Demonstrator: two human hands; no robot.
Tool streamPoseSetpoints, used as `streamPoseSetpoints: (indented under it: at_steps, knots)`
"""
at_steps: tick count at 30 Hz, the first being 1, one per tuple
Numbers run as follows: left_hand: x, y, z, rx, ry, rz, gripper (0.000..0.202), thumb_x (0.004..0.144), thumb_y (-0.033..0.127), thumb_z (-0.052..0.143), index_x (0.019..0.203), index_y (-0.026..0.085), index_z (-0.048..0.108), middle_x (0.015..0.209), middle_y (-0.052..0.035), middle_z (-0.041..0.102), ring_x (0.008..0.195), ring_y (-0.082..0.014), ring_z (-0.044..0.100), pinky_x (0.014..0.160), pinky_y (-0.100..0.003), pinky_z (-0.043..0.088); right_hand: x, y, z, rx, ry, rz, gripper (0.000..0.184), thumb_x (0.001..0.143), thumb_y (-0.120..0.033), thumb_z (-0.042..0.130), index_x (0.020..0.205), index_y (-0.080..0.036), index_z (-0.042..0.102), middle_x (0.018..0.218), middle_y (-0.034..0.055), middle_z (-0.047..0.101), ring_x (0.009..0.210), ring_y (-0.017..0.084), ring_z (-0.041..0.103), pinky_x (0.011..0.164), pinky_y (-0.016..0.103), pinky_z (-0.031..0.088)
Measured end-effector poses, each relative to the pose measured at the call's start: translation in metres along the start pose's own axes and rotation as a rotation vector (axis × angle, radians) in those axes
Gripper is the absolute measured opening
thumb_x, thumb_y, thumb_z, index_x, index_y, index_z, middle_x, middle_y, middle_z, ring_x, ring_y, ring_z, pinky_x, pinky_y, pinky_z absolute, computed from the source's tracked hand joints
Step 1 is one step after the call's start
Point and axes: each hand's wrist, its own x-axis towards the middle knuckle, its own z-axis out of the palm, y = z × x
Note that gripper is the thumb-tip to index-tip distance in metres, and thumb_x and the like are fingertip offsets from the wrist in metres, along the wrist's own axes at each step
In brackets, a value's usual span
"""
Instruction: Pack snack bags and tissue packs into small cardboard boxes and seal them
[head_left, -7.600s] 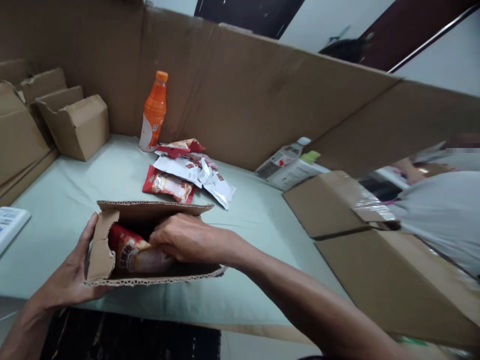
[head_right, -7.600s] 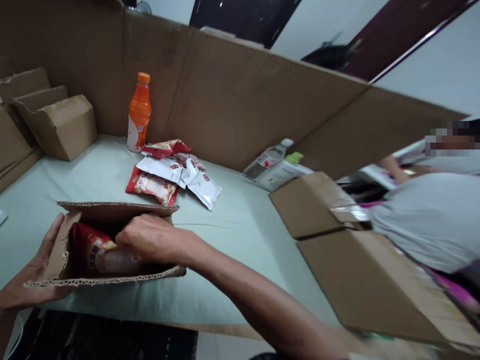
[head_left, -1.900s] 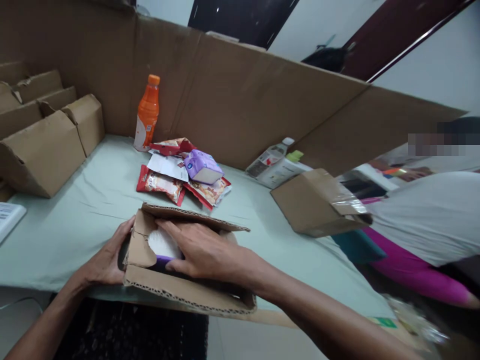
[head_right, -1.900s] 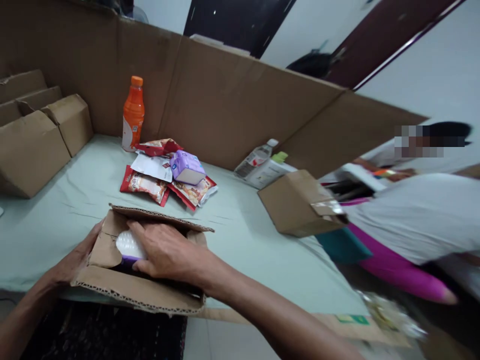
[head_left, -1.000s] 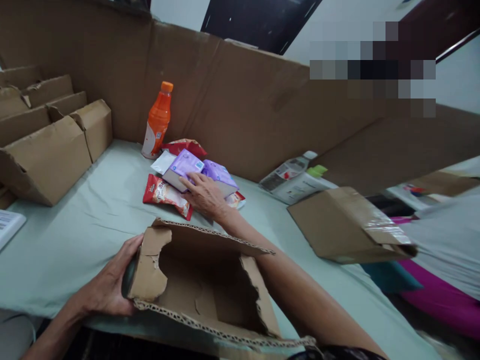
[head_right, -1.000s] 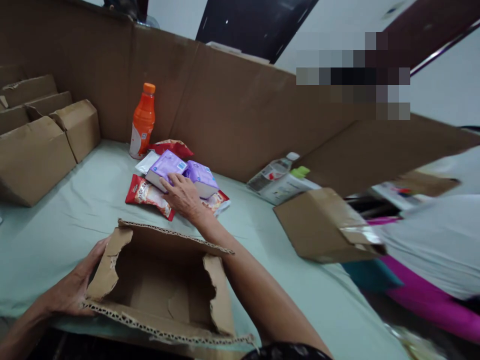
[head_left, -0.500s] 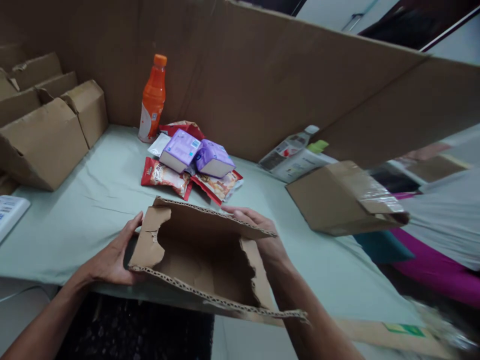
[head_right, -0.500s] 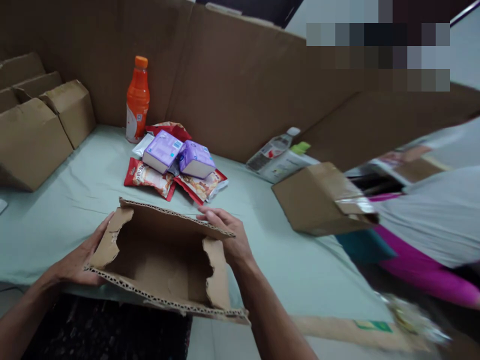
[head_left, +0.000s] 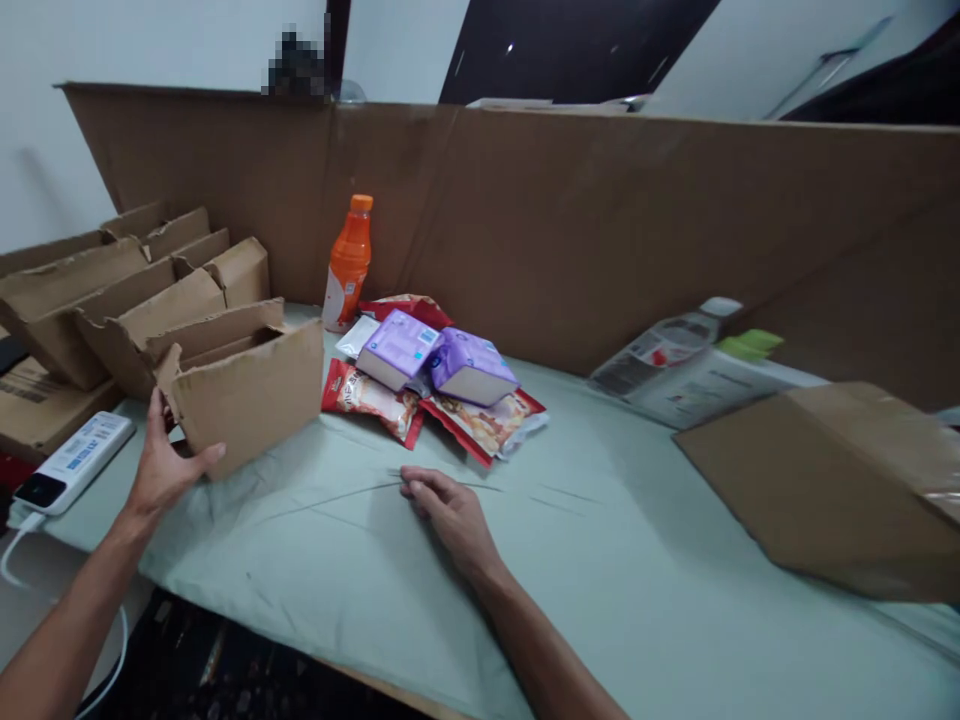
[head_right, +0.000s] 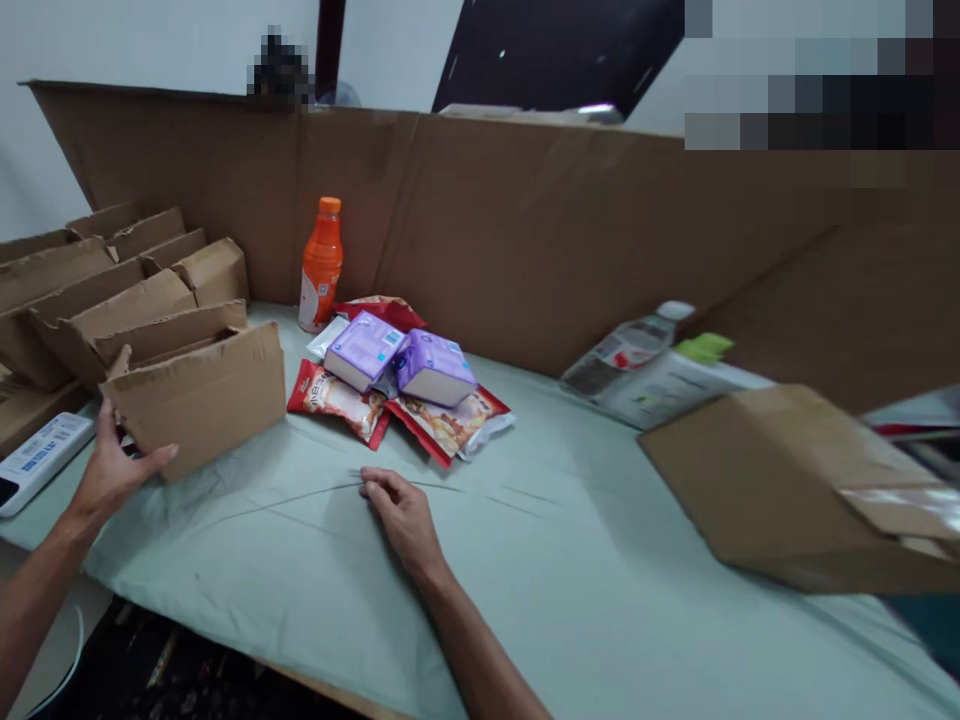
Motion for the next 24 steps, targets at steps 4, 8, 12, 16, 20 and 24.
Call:
streamPoseSetpoints:
  at_steps: [4, 8, 12, 16, 20, 24]
  knots:
    - [0.044, 0.009, 0.053, 0.115, 0.174, -0.045, 0.133, 0.058, 0.028, 0.091, 0.164, 0.014, 0.012, 0.158, -0.0249, 0.038, 0.15, -0.0403, 0.04, 0.126, -0.056, 0.031, -0.005, 0.007, 0.002, -0.022, 0.002, -0.075, 0.04, 0.075, -0.06, 0.075, 0.087, -0.022, 0.078, 0.105, 0.0124, 0.08, 0.103, 0.032, 0.074, 0.096, 0.051, 0.057]
    - [0.097, 0.022, 0.114, 0.149, 0.205, -0.086, 0.129, 0.066, 0.022, 0.088, 0.165, 0.013, 0.006, 0.16, -0.0263, 0.032, 0.157, -0.0397, 0.026, 0.128, -0.057, 0.026, -0.009, 0.012, -0.004, -0.068, -0.002, -0.159, 0.032, 0.081, -0.055, 0.071, 0.087, -0.024, 0.078, 0.108, 0.0123, 0.08, 0.106, 0.032, 0.073, 0.1, 0.053, 0.057]
    - [0.147, 0.035, 0.164, 0.164, 0.242, -0.135, 0.122, 0.075, 0.021, 0.083, 0.164, 0.006, 0.001, 0.162, -0.0329, 0.023, 0.158, -0.042, 0.023, 0.126, -0.057, 0.028, -0.008, 0.019, -0.007, -0.12, -0.028, -0.206, 0.029, 0.087, -0.05, 0.066, 0.091, -0.025, 0.079, 0.11, 0.012, 0.08, 0.107, 0.031, 0.074, 0.099, 0.051, 0.059]
    - [0.18, 0.038, 0.184, 0.173, 0.213, -0.146, 0.119, 0.085, 0.039, 0.076, 0.163, 0.001, -0.005, 0.168, -0.0352, 0.006, 0.155, -0.0484, 0.023, 0.122, -0.058, 0.03, -0.007, 0.025, -0.009, -0.133, -0.046, -0.224, 0.028, 0.091, -0.048, 0.063, 0.094, -0.025, 0.079, 0.112, 0.012, 0.079, 0.108, 0.031, 0.074, 0.099, 0.05, 0.06]
    - [0.177, 0.029, 0.174, 0.199, 0.105, -0.108, 0.11, 0.09, 0.068, 0.06, 0.162, 0.004, 0.008, 0.171, -0.0239, 0.013, 0.155, -0.0519, 0.011, 0.114, -0.058, 0.032, -0.005, 0.018, -0.01, -0.144, -0.075, -0.214, 0.025, 0.092, -0.042, 0.061, 0.095, -0.024, 0.079, 0.114, 0.0129, 0.078, 0.108, 0.029, 0.074, 0.1, 0.049, 0.058]
    - [0.138, 0.027, 0.158, 0.244, -0.056, -0.015, 0.1, 0.089, 0.06, 0.063, 0.162, 0.01, 0.016, 0.172, -0.0218, 0.02, 0.16, -0.0432, 0.014, 0.126, -0.058, 0.025, -0.002, -0.003, -0.006, -0.148, -0.126, -0.181, 0.021, 0.09, -0.029, 0.058, 0.095, -0.021, 0.077, 0.117, 0.0134, 0.077, 0.113, 0.027, 0.071, 0.105, 0.047, 0.054]
